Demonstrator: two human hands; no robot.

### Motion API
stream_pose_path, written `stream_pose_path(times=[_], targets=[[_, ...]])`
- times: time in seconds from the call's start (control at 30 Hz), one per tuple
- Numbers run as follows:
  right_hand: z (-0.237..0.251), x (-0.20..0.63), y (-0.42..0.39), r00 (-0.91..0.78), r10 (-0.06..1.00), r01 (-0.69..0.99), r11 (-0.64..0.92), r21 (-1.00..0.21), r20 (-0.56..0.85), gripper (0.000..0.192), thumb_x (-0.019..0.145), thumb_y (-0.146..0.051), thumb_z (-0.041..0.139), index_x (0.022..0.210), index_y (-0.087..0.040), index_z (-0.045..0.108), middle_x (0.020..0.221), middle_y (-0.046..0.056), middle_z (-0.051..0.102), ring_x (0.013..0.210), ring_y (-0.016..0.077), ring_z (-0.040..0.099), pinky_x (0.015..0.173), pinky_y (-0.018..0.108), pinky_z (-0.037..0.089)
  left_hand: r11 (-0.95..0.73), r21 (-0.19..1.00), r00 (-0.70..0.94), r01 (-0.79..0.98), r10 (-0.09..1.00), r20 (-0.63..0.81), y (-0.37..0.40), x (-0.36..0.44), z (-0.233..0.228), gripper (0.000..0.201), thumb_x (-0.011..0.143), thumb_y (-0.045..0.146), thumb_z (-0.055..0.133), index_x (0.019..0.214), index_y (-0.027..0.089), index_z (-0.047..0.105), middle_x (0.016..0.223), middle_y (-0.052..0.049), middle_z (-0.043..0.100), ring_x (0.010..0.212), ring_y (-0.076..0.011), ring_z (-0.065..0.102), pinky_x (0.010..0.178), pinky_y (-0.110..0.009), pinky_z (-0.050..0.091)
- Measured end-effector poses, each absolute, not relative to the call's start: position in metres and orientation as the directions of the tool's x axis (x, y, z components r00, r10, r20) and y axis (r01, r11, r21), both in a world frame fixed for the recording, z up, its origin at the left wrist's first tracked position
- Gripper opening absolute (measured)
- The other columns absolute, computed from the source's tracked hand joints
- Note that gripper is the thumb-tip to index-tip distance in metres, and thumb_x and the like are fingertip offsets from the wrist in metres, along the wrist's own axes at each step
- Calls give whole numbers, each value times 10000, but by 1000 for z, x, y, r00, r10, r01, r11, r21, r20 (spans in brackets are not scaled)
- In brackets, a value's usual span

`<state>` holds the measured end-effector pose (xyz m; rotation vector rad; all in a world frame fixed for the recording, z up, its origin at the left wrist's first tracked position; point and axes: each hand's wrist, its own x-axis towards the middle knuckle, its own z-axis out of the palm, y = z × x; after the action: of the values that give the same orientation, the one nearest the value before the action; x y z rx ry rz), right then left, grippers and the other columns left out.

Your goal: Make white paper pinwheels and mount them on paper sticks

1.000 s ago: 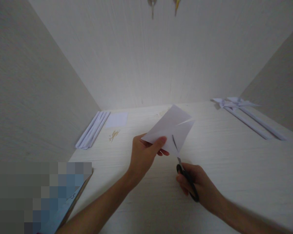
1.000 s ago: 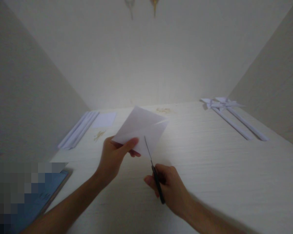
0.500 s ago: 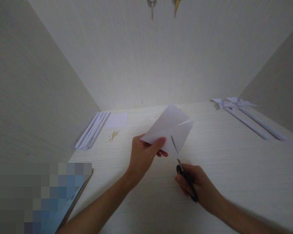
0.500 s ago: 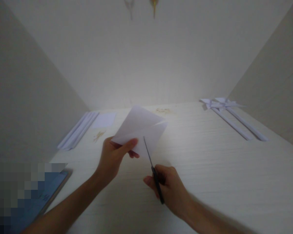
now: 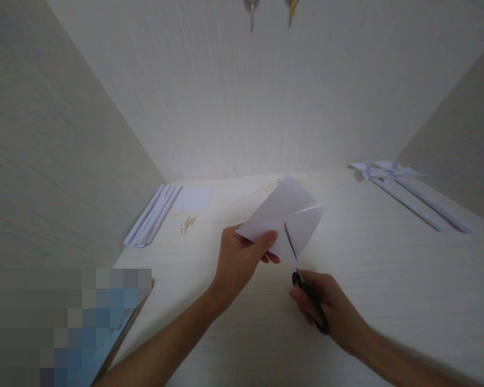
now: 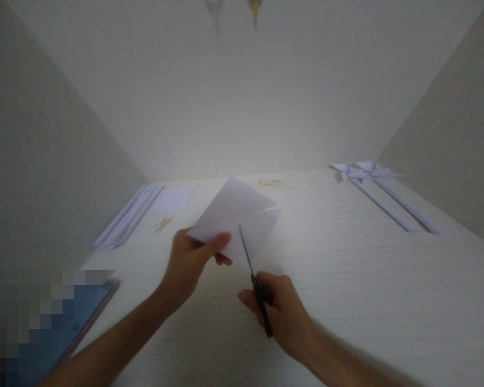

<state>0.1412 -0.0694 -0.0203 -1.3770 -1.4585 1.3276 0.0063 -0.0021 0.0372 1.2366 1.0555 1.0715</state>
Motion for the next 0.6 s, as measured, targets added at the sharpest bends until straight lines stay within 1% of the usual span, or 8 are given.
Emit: stream_pose_path(times=[0.07, 0.23, 0.6], targets=[[-20, 141, -69, -164, 977, 246, -96, -964, -140, 384, 719, -498, 501, 536, -190, 363, 422, -58, 340, 395, 68, 300, 389, 222, 213, 34, 999, 185, -40, 982, -26, -2, 6, 37, 170, 638, 200, 644, 520, 101, 572, 393, 4, 572, 346, -68, 509, 364, -141, 381], [-22, 142, -69, -172, 975, 216, -101, -971, -140, 407, 722, -526, 489, 534, -190, 357, 415, -64, 330, 379, 59, 276, 370, 215, 198, 38, 999, 179, -32, 983, -31, -2, 6, 37, 171, 634, 203, 646, 517, 101, 572, 391, 4, 570, 347, -76, 516, 361, -148, 383], [-22, 141, -68, -135, 980, 278, -105, -955, -147, 410, 710, -524, 499, 524, -190, 349, 421, -62, 315, 385, 57, 263, 363, 211, 194, 53, 999, 164, -13, 985, -50, -2, 7, 37, 172, 634, 215, 641, 521, 106, 571, 396, 2, 568, 354, -95, 522, 373, -178, 393]])
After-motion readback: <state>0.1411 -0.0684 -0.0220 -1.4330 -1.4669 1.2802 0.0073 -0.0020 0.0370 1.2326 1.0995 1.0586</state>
